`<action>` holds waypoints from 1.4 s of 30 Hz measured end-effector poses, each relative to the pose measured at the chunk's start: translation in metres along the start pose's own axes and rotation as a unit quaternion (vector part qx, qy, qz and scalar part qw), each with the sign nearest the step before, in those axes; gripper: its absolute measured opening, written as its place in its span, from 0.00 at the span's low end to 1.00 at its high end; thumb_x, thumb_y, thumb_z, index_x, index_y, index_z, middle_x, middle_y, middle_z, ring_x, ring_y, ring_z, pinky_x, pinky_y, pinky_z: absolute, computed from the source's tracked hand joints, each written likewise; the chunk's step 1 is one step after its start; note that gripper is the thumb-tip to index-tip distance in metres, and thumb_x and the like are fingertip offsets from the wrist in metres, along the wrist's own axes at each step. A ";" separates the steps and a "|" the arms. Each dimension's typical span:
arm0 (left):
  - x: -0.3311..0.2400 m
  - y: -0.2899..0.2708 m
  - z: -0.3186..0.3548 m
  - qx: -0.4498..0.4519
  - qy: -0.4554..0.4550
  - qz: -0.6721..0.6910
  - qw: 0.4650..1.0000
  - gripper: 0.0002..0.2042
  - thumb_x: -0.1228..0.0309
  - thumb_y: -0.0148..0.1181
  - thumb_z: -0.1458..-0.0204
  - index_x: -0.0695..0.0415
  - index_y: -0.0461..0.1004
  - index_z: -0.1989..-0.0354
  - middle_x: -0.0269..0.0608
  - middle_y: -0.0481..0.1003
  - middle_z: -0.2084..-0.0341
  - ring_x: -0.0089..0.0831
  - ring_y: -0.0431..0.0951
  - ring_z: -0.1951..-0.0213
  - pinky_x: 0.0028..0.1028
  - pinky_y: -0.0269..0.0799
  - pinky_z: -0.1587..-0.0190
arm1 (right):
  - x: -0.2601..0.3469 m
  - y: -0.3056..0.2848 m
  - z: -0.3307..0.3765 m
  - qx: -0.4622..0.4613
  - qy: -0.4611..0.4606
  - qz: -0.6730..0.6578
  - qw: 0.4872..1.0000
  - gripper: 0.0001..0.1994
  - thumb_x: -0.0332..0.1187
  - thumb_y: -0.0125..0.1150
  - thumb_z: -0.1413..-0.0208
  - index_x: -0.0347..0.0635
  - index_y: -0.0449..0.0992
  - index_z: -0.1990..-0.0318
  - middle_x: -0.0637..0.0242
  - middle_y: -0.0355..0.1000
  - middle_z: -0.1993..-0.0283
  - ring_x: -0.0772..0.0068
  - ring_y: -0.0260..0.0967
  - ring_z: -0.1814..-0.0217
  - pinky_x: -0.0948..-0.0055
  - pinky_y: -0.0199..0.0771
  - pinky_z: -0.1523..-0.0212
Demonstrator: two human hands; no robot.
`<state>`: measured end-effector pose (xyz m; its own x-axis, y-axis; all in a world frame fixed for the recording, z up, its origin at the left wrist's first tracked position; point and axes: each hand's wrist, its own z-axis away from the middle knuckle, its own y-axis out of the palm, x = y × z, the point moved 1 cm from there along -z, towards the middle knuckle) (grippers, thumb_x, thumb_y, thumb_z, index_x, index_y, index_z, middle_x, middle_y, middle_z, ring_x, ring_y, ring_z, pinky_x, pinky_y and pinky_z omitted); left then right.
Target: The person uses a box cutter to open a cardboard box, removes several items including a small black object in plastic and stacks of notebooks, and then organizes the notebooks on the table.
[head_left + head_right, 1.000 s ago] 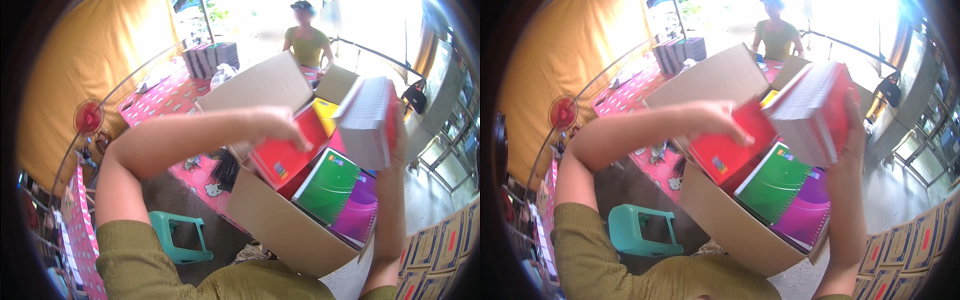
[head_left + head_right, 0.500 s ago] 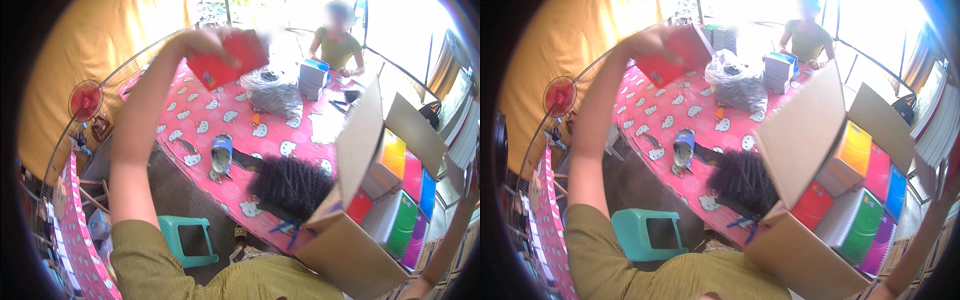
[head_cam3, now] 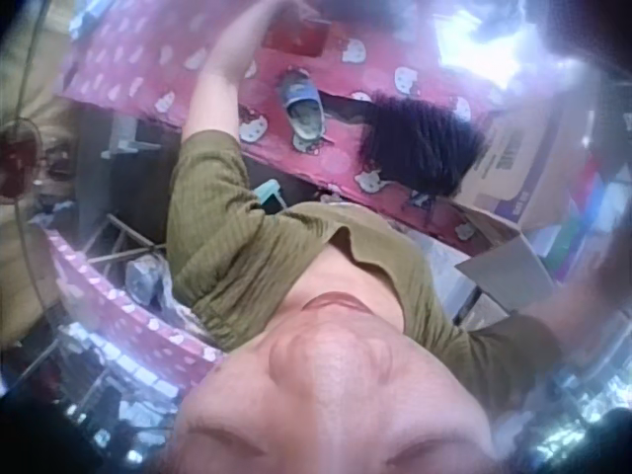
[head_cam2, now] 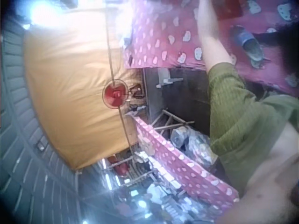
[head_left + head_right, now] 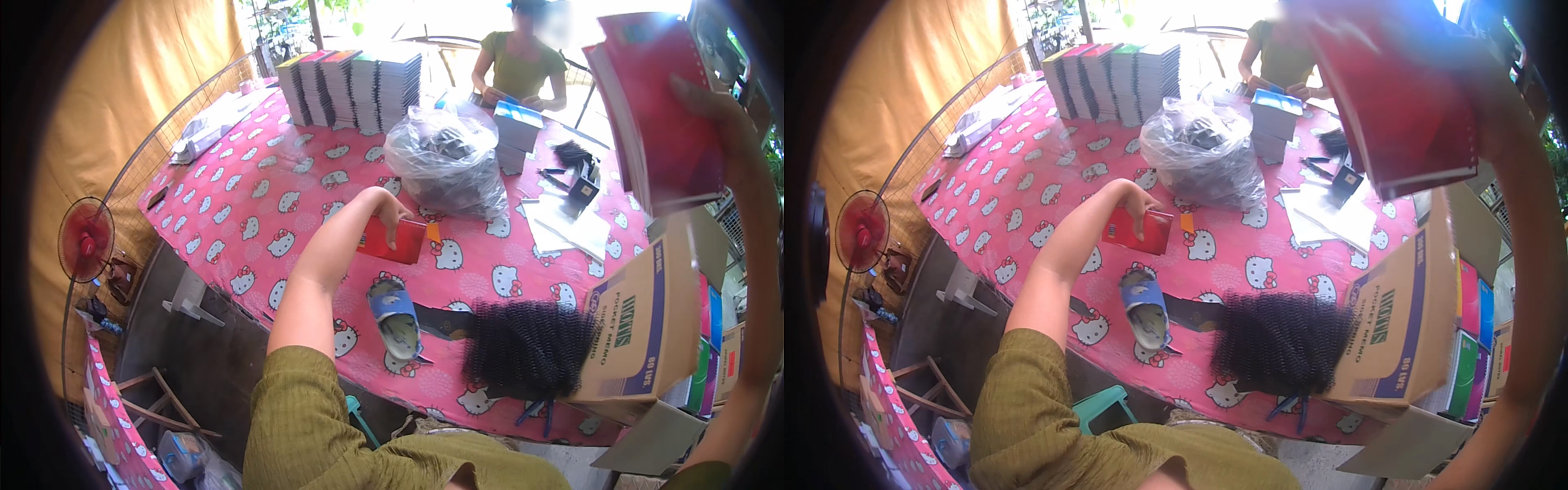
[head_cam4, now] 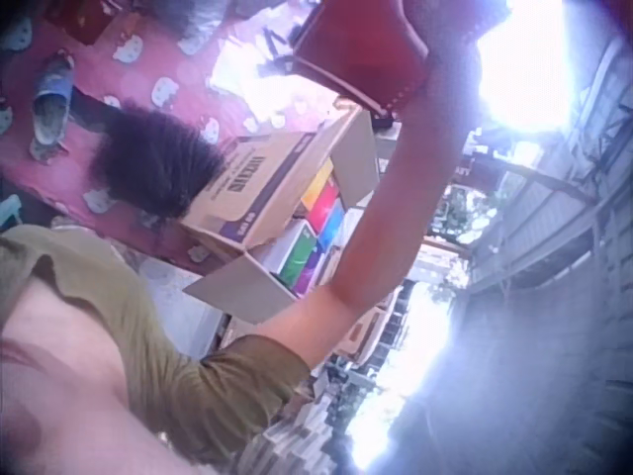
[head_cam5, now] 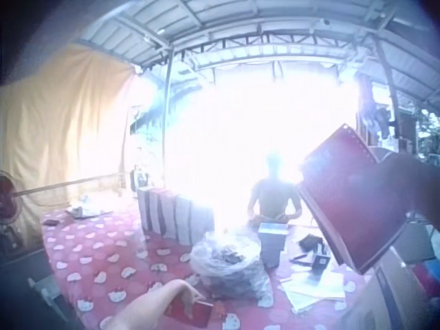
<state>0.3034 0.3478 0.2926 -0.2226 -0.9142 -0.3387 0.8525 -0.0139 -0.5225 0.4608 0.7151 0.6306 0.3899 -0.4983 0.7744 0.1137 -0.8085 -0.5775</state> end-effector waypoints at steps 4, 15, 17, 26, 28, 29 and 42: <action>0.068 0.004 0.000 0.077 -0.032 0.074 0.994 0.45 0.67 0.75 0.71 0.56 0.55 0.41 0.44 0.64 0.46 0.34 0.59 0.42 0.35 0.54 0.42 | 0.003 0.042 -0.030 0.064 0.027 -0.001 0.998 0.30 0.39 0.60 0.53 0.37 0.59 0.44 0.56 0.69 0.56 0.68 0.71 0.59 0.72 0.74 0.59; 0.067 0.055 -0.017 0.203 0.080 0.082 0.972 0.50 0.61 0.76 0.74 0.52 0.53 0.37 0.49 0.62 0.44 0.37 0.60 0.41 0.34 0.54 0.41 | 0.000 0.161 -0.112 0.312 0.090 -0.035 0.945 0.31 0.32 0.66 0.60 0.38 0.61 0.46 0.58 0.70 0.57 0.72 0.70 0.57 0.72 0.72 0.57; 0.065 0.058 -0.008 0.131 0.068 -0.025 0.989 0.50 0.60 0.76 0.75 0.50 0.54 0.37 0.49 0.63 0.45 0.40 0.59 0.41 0.37 0.54 0.41 | -0.008 0.194 -0.128 0.355 0.119 -0.014 0.927 0.31 0.30 0.67 0.62 0.39 0.61 0.46 0.58 0.69 0.56 0.72 0.69 0.56 0.72 0.71 0.56; 0.095 0.104 0.068 -0.403 -0.058 0.105 0.907 0.52 0.50 0.72 0.74 0.50 0.50 0.37 0.47 0.52 0.38 0.47 0.47 0.36 0.43 0.39 0.36 | -0.079 0.339 -0.154 0.456 0.191 -0.087 0.865 0.33 0.29 0.70 0.62 0.33 0.59 0.47 0.53 0.67 0.54 0.67 0.71 0.56 0.71 0.76 0.62; 0.128 0.146 0.064 -0.545 -0.002 0.407 0.733 0.47 0.48 0.66 0.64 0.51 0.49 0.36 0.47 0.50 0.37 0.45 0.45 0.35 0.42 0.38 0.36 | -0.105 0.375 -0.157 0.528 0.185 -0.144 0.816 0.33 0.30 0.70 0.61 0.33 0.59 0.47 0.53 0.67 0.54 0.67 0.70 0.54 0.70 0.76 0.61; 0.137 0.171 0.057 -0.564 0.049 0.601 0.565 0.44 0.46 0.61 0.58 0.52 0.48 0.36 0.47 0.49 0.36 0.43 0.44 0.34 0.42 0.38 0.36 | -0.113 0.393 -0.158 0.540 0.190 -0.156 0.805 0.33 0.31 0.69 0.61 0.33 0.59 0.47 0.53 0.67 0.53 0.67 0.70 0.54 0.70 0.75 0.59; 0.026 0.200 0.039 -0.400 0.243 0.866 0.178 0.55 0.57 0.66 0.57 0.50 0.20 0.37 0.41 0.53 0.42 0.36 0.58 0.43 0.44 0.57 0.43 | -0.157 0.477 -0.153 0.617 0.193 -0.048 0.762 0.40 0.61 0.52 0.52 0.42 0.56 0.39 0.55 0.58 0.40 0.65 0.54 0.36 0.64 0.59 0.40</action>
<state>0.4868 0.3055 0.2103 -0.1347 0.8777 -0.4599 -0.4542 0.3578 0.8159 0.3145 0.3601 0.2734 0.0546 -0.7024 0.7097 0.9896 -0.0565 -0.1321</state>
